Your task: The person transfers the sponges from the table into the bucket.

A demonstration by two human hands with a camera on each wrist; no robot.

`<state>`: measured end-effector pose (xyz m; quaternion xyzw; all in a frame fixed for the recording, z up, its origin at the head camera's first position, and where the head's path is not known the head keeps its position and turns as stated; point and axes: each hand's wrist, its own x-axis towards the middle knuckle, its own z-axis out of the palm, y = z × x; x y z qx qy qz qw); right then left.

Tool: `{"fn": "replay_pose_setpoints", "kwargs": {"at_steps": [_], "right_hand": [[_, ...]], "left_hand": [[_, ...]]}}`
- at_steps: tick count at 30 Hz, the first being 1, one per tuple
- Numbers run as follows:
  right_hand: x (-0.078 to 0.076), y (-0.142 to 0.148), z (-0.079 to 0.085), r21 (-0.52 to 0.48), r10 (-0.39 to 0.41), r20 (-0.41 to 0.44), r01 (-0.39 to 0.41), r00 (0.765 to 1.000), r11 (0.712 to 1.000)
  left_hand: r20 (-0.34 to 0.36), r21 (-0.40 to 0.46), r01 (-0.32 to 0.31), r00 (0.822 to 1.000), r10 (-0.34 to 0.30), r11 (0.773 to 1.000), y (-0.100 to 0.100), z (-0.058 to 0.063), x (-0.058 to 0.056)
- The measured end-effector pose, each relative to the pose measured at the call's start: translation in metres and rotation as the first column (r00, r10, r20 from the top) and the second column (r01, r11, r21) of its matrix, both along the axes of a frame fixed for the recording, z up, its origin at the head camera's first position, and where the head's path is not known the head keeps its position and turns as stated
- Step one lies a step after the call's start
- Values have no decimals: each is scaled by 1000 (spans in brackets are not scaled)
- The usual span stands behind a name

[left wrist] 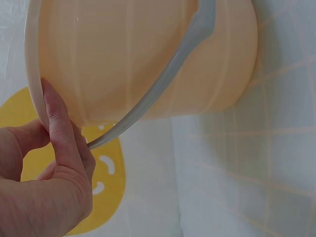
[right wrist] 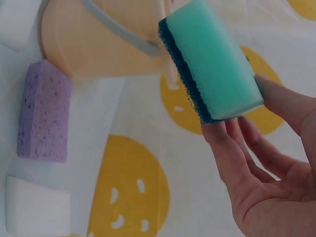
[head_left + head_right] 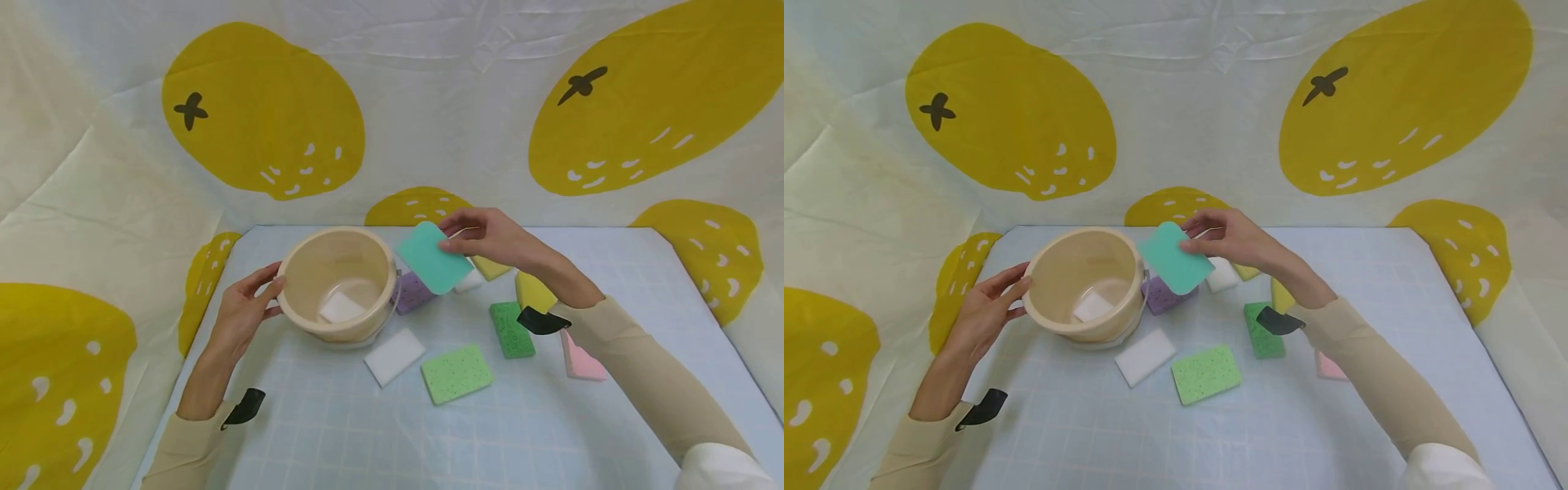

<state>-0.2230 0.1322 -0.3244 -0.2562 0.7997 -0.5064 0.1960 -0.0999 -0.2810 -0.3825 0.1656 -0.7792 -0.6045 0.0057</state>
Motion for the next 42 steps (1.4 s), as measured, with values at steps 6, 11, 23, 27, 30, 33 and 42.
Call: {"fn": "replay_pose_setpoints", "kwargs": {"at_steps": [6,11,23,27,30,33,42], "right_hand": [[-4,-13,7,-4,17,-22,-17,1000,1000],[-6,-26,12,-32,31,-16,-32,999,999],[-10,-63,14,-73,46,14,-44,999,996],[-14,-75,11,-64,71,21,-70,997,996],[-15,-83,9,-55,89,26,-87,996,995],[-15,-91,8,-56,118,31,-116,993,992],[-14,-117,-2,-13,204,-27,-204,979,979]], "left_hand": [[-36,15,17,999,-17,1000,0,-1,0],[-34,7,19,999,-19,1000,0,-2,1],[-17,-20,18,1000,-19,1000,0,-3,2],[-20,-13,13,1000,-13,1000,0,-2,1],[-20,-12,11,1000,-11,1000,0,-2,0],[-23,-16,13,1000,-14,1000,0,-2,-1],[-25,2,5,1000,-5,1000,1,-3,0]]}}
